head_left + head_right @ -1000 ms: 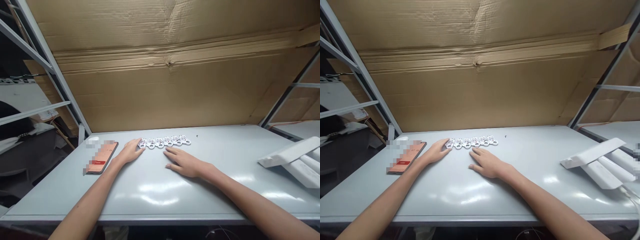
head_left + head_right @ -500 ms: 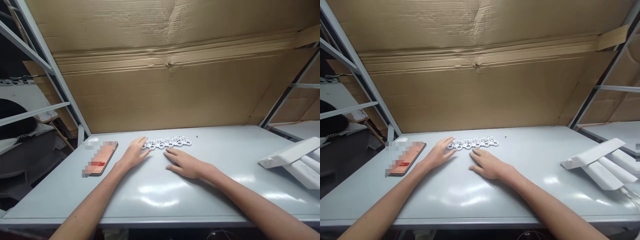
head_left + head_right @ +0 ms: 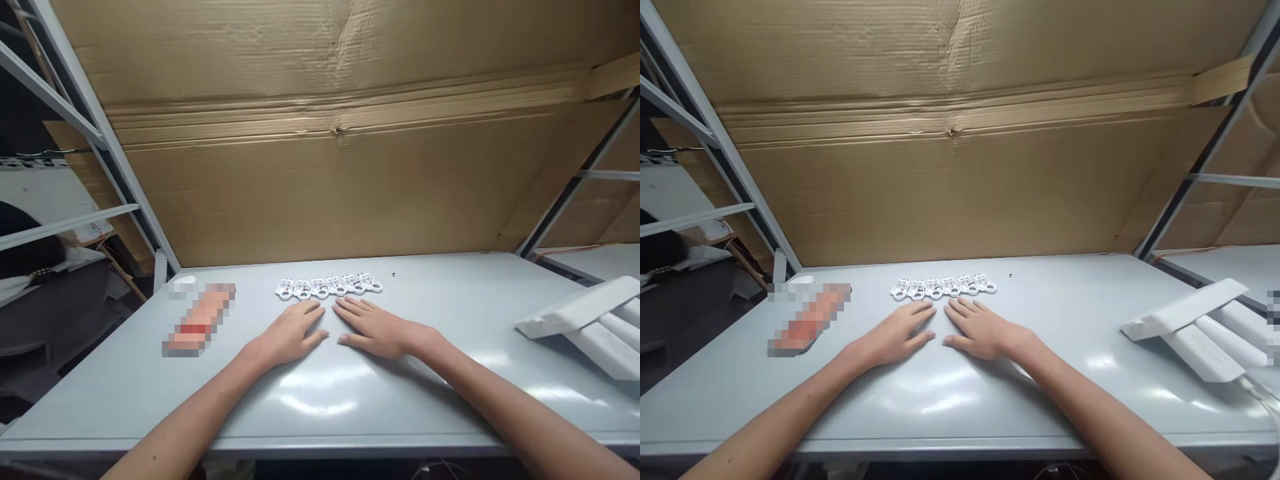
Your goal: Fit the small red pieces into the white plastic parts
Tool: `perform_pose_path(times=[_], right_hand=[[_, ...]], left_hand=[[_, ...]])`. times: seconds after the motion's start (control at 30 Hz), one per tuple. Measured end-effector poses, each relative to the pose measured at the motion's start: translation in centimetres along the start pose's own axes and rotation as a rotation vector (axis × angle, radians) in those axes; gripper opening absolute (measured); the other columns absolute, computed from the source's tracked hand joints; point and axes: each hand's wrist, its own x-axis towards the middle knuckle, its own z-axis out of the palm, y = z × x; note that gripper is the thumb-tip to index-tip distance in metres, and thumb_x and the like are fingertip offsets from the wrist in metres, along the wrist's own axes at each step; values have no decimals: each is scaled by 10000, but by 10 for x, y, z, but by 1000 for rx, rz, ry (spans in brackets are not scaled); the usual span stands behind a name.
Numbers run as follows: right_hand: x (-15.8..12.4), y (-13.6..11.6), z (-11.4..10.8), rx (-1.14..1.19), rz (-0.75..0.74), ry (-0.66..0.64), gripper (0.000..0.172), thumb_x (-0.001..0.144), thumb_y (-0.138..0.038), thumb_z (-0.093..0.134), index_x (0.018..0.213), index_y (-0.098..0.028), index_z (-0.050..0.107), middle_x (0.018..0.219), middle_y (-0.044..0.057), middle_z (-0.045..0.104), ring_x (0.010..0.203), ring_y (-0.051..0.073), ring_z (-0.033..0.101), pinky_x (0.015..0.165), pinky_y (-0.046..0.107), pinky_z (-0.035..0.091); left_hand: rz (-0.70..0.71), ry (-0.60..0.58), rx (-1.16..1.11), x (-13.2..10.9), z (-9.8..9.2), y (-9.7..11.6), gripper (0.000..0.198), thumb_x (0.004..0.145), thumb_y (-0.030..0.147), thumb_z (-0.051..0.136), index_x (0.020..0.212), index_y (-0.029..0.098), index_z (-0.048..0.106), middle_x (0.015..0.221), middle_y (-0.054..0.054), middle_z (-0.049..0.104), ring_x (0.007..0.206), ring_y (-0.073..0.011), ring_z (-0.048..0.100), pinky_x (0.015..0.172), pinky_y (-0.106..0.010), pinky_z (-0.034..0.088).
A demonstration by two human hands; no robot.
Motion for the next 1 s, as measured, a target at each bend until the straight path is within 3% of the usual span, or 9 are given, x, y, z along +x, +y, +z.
perform_pose_path(times=[0.23, 0.47, 0.57, 0.7, 0.8, 1.0], right_hand=[[1, -2, -1, -22, -1, -16, 902, 902, -752, 261, 1546, -121, 270, 1602, 157, 237, 1474, 359, 198, 1181, 533, 221], [-2, -2, -4, -18, -22, 43, 851, 898, -747, 297, 1516, -165, 361, 1554, 146, 372, 1436, 358, 301, 1149, 512, 290], [-3, -2, -3, -24, -32, 54, 824, 902, -743, 295, 1492, -179, 404, 1526, 140, 419, 1413, 357, 344, 1126, 495, 324], [-3, -2, -3, -38, -15, 34, 824, 902, -741, 298, 1485, -169, 413, 1536, 144, 402, 1413, 359, 341, 1122, 482, 331], [-3, -2, -3, -15, -9, 36, 820, 901, -738, 313, 1489, -175, 410, 1541, 136, 397, 1419, 358, 329, 1127, 486, 321], [-3, -1, -4, 15, -8, 27, 831, 895, -740, 327, 1493, -169, 405, 1555, 139, 372, 1429, 362, 308, 1139, 487, 296]], left_hand=[[-21, -47, -10, -3, 0, 0, 457, 970, 456, 422, 1367, 251, 515, 1463, -73, 481, 1361, -294, 417, 1109, -423, 364], [58, 48, -32, 3, -7, -4, 390, 971, 395, 447, 1274, 211, 611, 1348, -101, 586, 1234, -273, 538, 1060, -413, 421], [17, 181, -39, 7, -9, -18, 369, 975, 348, 421, 1248, 205, 624, 1318, -93, 611, 1239, -247, 540, 1085, -401, 408], [-233, 322, -2, 8, -9, -55, 496, 940, 342, 429, 1377, 124, 517, 1483, -142, 452, 1367, -273, 424, 1138, -416, 354], [-262, 280, -14, 6, -8, -78, 569, 932, 365, 424, 1431, 93, 457, 1552, -145, 348, 1418, -287, 356, 1171, -430, 298], [-266, 199, -160, 3, -7, -86, 557, 936, 479, 428, 1385, 167, 535, 1452, -70, 514, 1348, -265, 471, 1145, -366, 352]])
